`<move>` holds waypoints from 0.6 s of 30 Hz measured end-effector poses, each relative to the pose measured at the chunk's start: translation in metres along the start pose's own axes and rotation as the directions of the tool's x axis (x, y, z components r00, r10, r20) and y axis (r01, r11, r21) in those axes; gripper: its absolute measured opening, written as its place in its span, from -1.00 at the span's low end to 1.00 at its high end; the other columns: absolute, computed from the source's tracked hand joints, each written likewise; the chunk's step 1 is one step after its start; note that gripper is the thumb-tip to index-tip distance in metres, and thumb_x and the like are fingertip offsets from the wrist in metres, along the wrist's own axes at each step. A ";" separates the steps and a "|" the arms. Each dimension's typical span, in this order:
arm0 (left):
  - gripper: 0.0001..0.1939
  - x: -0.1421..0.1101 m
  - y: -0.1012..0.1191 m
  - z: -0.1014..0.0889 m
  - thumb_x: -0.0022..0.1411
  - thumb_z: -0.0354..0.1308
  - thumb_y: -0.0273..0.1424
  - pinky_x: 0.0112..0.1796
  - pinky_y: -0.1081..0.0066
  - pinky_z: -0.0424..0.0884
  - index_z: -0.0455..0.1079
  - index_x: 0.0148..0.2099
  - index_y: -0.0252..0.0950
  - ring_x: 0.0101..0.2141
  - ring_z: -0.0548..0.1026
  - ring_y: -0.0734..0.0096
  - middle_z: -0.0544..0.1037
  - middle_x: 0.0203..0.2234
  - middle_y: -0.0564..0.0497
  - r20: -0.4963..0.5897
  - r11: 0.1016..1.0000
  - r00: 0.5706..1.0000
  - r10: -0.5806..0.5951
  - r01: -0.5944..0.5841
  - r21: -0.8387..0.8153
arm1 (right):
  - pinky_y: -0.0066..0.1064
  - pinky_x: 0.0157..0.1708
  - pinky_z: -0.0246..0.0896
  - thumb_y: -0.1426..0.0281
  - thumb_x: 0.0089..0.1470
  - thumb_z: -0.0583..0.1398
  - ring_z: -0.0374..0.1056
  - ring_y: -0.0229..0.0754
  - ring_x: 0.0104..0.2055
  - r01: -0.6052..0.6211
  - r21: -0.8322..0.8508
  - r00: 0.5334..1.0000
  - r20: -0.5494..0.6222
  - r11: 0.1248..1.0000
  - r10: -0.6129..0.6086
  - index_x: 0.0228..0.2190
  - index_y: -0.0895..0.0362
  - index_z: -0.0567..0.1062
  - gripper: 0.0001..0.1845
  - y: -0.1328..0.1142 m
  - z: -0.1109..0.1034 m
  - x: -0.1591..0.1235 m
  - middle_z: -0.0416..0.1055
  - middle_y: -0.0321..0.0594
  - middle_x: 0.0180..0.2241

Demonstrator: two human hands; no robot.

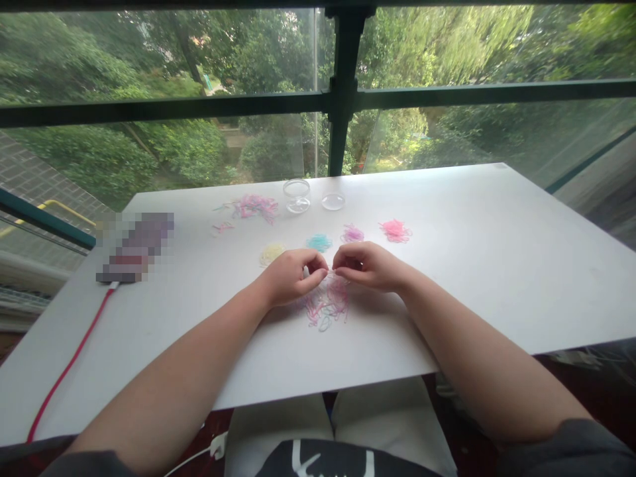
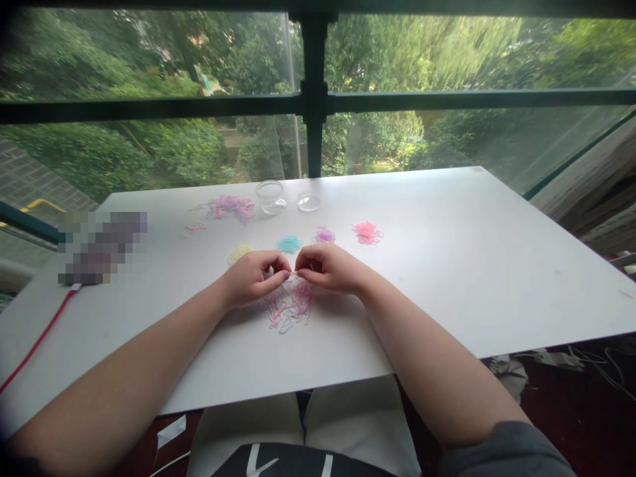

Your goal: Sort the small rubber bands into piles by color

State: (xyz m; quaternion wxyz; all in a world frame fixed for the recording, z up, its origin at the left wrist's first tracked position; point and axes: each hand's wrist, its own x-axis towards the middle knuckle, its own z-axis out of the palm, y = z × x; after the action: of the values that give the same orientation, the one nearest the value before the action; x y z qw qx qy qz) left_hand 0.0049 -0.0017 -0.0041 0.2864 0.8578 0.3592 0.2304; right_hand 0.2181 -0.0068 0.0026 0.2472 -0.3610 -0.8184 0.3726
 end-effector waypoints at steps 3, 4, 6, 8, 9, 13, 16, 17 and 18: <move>-0.86 0.000 0.000 0.000 0.16 0.06 -0.38 -0.42 0.51 0.28 0.40 -0.32 -0.32 -0.47 0.38 0.53 0.48 -0.47 0.06 0.003 1.000 1.000 -0.001 0.001 -0.004 | -0.49 -0.52 0.03 0.45 0.03 0.12 0.14 -0.36 -0.53 -0.001 -0.011 1.000 -0.018 1.000 0.001 -0.43 0.19 0.40 -0.93 0.000 0.001 0.000 0.27 -0.33 -0.57; -0.86 0.000 0.000 0.000 0.16 0.06 -0.37 -0.43 0.51 0.28 0.39 -0.32 -0.32 -0.47 0.38 0.53 0.48 -0.47 0.05 0.007 1.000 1.000 -0.001 0.001 -0.007 | -0.49 -0.52 0.03 0.45 0.04 0.11 0.14 -0.36 -0.53 0.000 -0.015 1.000 -0.028 1.000 0.000 -0.43 0.19 0.40 -0.92 0.000 0.001 0.000 0.27 -0.34 -0.57; -0.86 0.000 -0.001 0.000 0.16 0.07 -0.36 -0.43 0.51 0.28 0.39 -0.32 -0.32 -0.46 0.38 0.52 0.48 -0.46 0.05 0.017 1.000 1.000 0.001 -0.001 -0.014 | -0.49 -0.51 0.03 0.45 0.04 0.11 0.13 -0.36 -0.52 -0.005 -0.022 0.999 -0.045 1.000 0.004 -0.43 0.19 0.39 -0.92 0.000 0.001 0.001 0.28 -0.33 -0.56; -0.87 -0.001 -0.001 0.000 0.15 0.08 -0.35 -0.42 0.50 0.29 0.38 -0.32 -0.32 -0.46 0.39 0.52 0.48 -0.46 0.04 0.025 1.000 1.000 0.009 -0.008 -0.018 | -0.49 -0.49 0.04 0.46 0.04 0.10 0.14 -0.35 -0.51 -0.011 -0.026 0.999 -0.051 1.000 0.010 -0.43 0.18 0.39 -0.93 0.000 0.001 0.001 0.29 -0.32 -0.54; -0.87 -0.001 -0.002 0.000 0.14 0.09 -0.35 -0.41 0.50 0.30 0.37 -0.32 -0.32 -0.45 0.40 0.51 0.48 -0.46 0.04 0.026 1.000 1.000 0.015 -0.014 -0.017 | -0.49 -0.49 0.04 0.46 0.05 0.10 0.14 -0.35 -0.51 -0.014 -0.024 0.999 -0.050 1.000 0.013 -0.43 0.18 0.39 -0.93 0.000 0.002 0.001 0.29 -0.32 -0.54; -0.83 -0.001 -0.001 -0.001 0.09 0.16 -0.32 -0.39 0.49 0.33 0.36 -0.30 -0.32 -0.42 0.42 0.48 0.49 -0.42 0.03 0.032 0.999 0.999 0.036 -0.035 -0.010 | -0.50 -0.49 0.05 0.46 0.06 0.10 0.13 -0.35 -0.51 -0.019 -0.012 0.999 -0.048 1.000 0.018 -0.44 0.17 0.37 -0.93 0.000 0.002 0.001 0.27 -0.33 -0.54; -0.79 -0.001 0.001 -0.001 0.09 0.16 -0.30 -0.40 0.49 0.34 0.38 -0.24 -0.31 -0.41 0.43 0.48 0.50 -0.38 0.01 0.047 0.999 0.998 0.030 -0.029 -0.019 | -0.50 -0.48 0.06 0.46 0.06 0.09 0.14 -0.34 -0.50 -0.021 -0.016 0.999 -0.046 1.000 0.021 -0.44 0.17 0.36 -0.93 0.000 0.002 0.001 0.28 -0.32 -0.53; -0.79 -0.001 0.001 0.000 0.11 0.15 -0.30 -0.41 0.49 0.35 0.39 -0.23 -0.31 -0.42 0.43 0.48 0.50 -0.38 0.01 0.048 1.000 0.999 0.025 -0.025 -0.020 | -0.50 -0.47 0.06 0.46 0.06 0.09 0.14 -0.34 -0.49 -0.022 -0.017 0.999 -0.040 1.000 0.022 -0.44 0.17 0.35 -0.93 0.000 0.002 0.001 0.28 -0.32 -0.53; -0.81 -0.001 0.001 0.000 0.12 0.13 -0.31 -0.41 0.50 0.34 0.40 -0.23 -0.30 -0.43 0.43 0.49 0.50 -0.39 0.01 0.046 1.000 0.999 0.021 -0.020 -0.019 | -0.50 -0.47 0.06 0.46 0.06 0.09 0.14 -0.34 -0.49 -0.023 -0.015 0.999 -0.034 1.000 0.023 -0.44 0.17 0.35 -0.93 0.000 0.002 0.001 0.28 -0.32 -0.53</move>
State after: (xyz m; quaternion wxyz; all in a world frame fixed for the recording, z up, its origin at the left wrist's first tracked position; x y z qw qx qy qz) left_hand 0.0051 -0.0032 -0.0036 0.3003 0.8638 0.3417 0.2166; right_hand 0.2163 -0.0070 0.0009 0.2540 -0.3785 -0.8127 0.3629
